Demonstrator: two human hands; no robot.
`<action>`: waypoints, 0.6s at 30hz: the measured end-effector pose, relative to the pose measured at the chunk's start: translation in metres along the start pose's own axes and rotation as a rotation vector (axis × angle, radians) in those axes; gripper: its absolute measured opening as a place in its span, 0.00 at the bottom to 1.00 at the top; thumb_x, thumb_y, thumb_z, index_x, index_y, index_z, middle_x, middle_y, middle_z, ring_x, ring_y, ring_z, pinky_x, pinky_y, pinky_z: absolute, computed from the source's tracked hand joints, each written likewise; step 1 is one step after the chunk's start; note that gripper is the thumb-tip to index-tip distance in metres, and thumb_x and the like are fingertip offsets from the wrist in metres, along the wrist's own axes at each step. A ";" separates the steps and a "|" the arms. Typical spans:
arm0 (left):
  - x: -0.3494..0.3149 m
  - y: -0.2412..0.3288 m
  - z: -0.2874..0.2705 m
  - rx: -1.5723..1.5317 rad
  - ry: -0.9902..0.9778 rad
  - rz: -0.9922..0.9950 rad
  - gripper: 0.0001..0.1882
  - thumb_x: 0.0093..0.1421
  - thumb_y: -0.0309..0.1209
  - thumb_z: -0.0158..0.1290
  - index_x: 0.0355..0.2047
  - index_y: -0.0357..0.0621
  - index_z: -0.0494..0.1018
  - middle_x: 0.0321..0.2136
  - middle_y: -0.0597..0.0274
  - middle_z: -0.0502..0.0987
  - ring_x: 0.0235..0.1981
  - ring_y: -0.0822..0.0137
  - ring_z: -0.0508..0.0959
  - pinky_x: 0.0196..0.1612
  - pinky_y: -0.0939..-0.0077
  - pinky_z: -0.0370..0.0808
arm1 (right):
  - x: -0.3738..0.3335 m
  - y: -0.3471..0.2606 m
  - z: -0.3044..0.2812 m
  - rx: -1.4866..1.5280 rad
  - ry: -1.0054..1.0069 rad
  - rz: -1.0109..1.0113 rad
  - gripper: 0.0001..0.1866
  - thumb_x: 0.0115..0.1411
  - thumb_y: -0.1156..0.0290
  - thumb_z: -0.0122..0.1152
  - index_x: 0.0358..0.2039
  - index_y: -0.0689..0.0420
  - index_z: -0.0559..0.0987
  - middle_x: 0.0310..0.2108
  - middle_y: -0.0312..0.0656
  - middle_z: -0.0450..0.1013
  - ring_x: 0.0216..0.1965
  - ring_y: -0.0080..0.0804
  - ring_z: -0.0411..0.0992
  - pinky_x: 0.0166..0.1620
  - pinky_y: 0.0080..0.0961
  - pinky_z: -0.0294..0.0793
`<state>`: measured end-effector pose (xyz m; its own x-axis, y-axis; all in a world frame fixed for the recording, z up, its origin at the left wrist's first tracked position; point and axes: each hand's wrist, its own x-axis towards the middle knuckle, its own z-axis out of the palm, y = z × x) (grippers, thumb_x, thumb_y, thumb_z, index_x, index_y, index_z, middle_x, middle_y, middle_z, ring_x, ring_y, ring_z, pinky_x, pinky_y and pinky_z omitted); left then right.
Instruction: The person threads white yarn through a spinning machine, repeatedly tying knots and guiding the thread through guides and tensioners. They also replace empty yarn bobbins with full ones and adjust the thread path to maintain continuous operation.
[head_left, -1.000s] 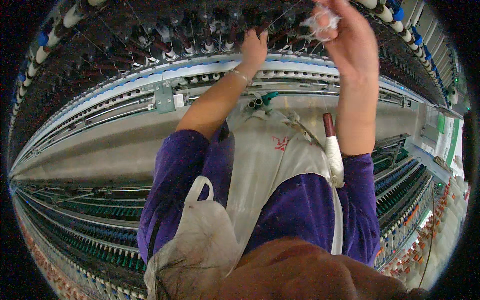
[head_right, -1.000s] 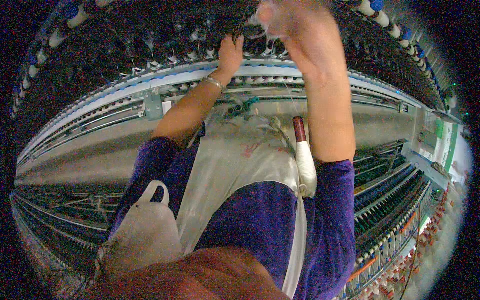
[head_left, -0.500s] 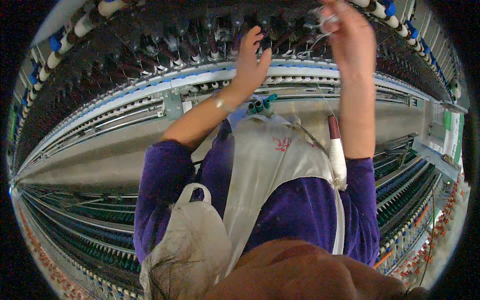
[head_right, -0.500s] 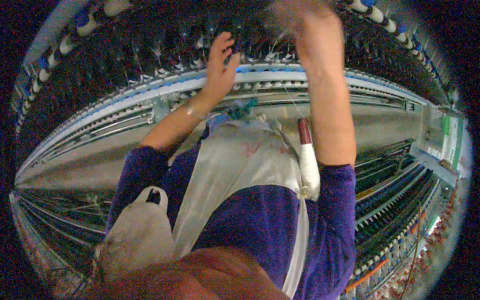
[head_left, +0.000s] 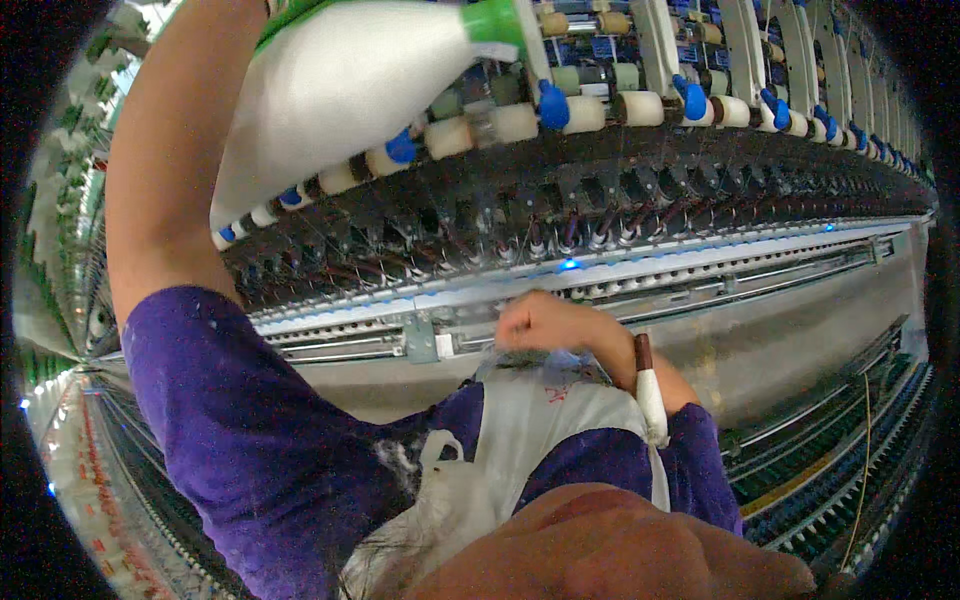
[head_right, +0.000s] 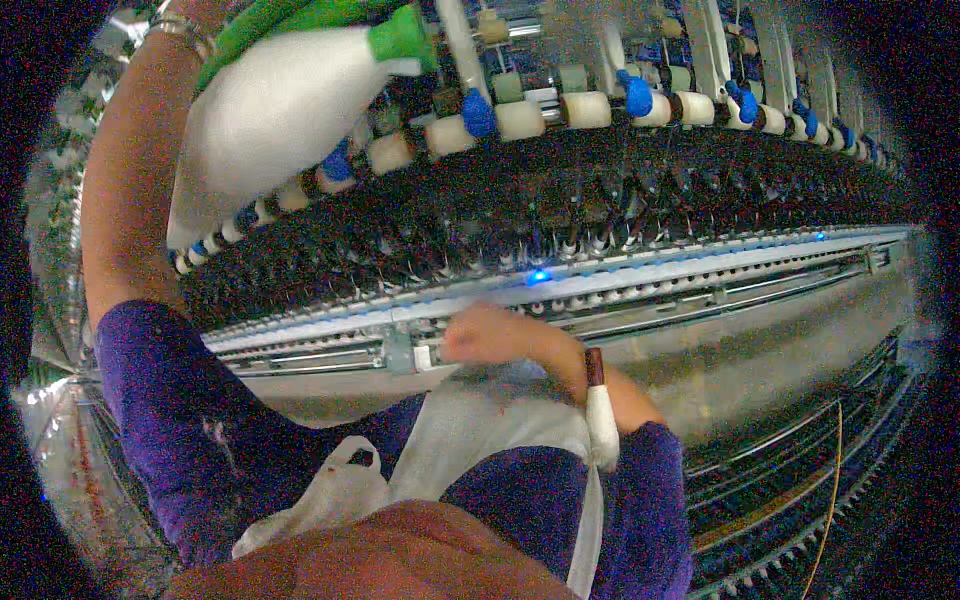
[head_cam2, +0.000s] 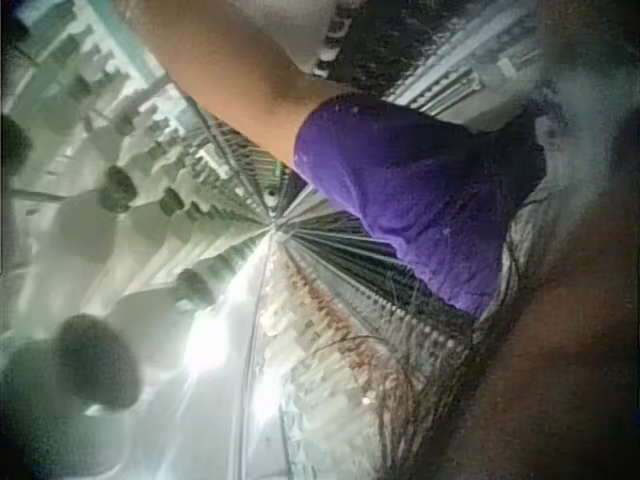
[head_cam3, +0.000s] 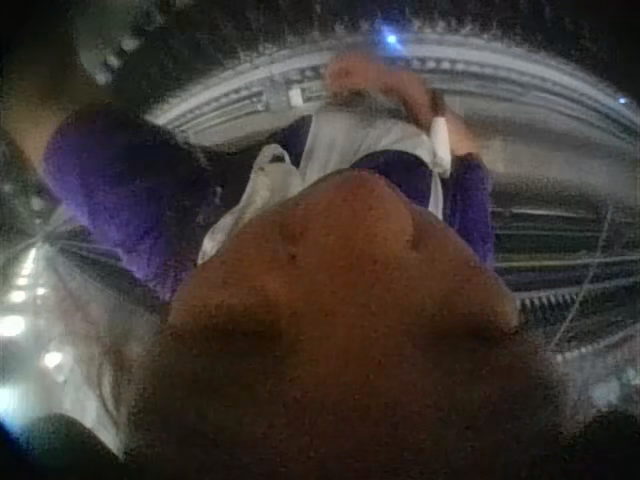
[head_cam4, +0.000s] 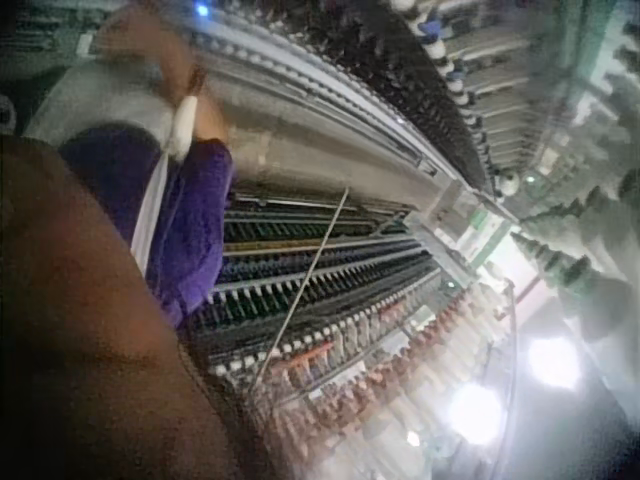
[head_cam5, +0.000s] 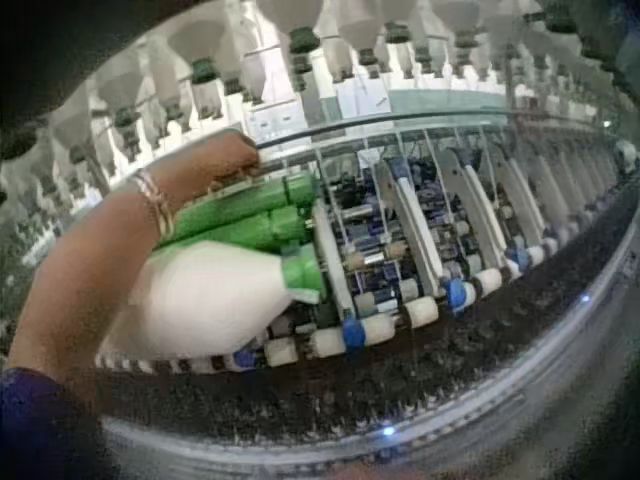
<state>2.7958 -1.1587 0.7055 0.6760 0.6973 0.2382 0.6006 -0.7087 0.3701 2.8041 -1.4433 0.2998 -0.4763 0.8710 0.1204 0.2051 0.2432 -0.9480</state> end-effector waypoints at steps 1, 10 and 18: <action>0.016 0.004 -0.010 0.029 -0.031 0.005 0.08 0.56 0.23 0.44 0.24 0.35 0.72 0.16 0.59 0.66 0.11 0.73 0.57 0.18 0.72 0.55 | -0.002 -0.018 -0.006 0.033 -0.076 -0.192 0.09 0.56 0.68 0.59 0.28 0.60 0.79 0.23 0.42 0.74 0.26 0.25 0.71 0.30 0.27 0.70; 0.073 0.014 -0.007 0.022 -0.509 -0.281 0.23 0.62 0.39 0.49 0.51 0.33 0.69 0.49 0.48 0.72 0.50 0.58 0.72 0.52 0.63 0.71 | -0.003 -0.013 -0.012 0.086 -0.001 -0.147 0.06 0.51 0.69 0.61 0.26 0.58 0.79 0.23 0.39 0.73 0.23 0.29 0.71 0.27 0.25 0.68; 0.080 -0.008 0.029 0.102 -0.474 -0.178 0.21 0.61 0.37 0.51 0.49 0.35 0.70 0.46 0.51 0.73 0.47 0.60 0.73 0.50 0.66 0.72 | -0.005 0.008 0.001 0.015 0.120 -0.106 0.07 0.51 0.68 0.60 0.26 0.58 0.78 0.24 0.41 0.74 0.23 0.34 0.72 0.28 0.29 0.69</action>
<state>2.8577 -1.1003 0.6954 0.6645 0.6997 -0.2626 0.7466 -0.6067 0.2729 2.8075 -1.4463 0.2918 -0.3888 0.8858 0.2536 0.1457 0.3308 -0.9324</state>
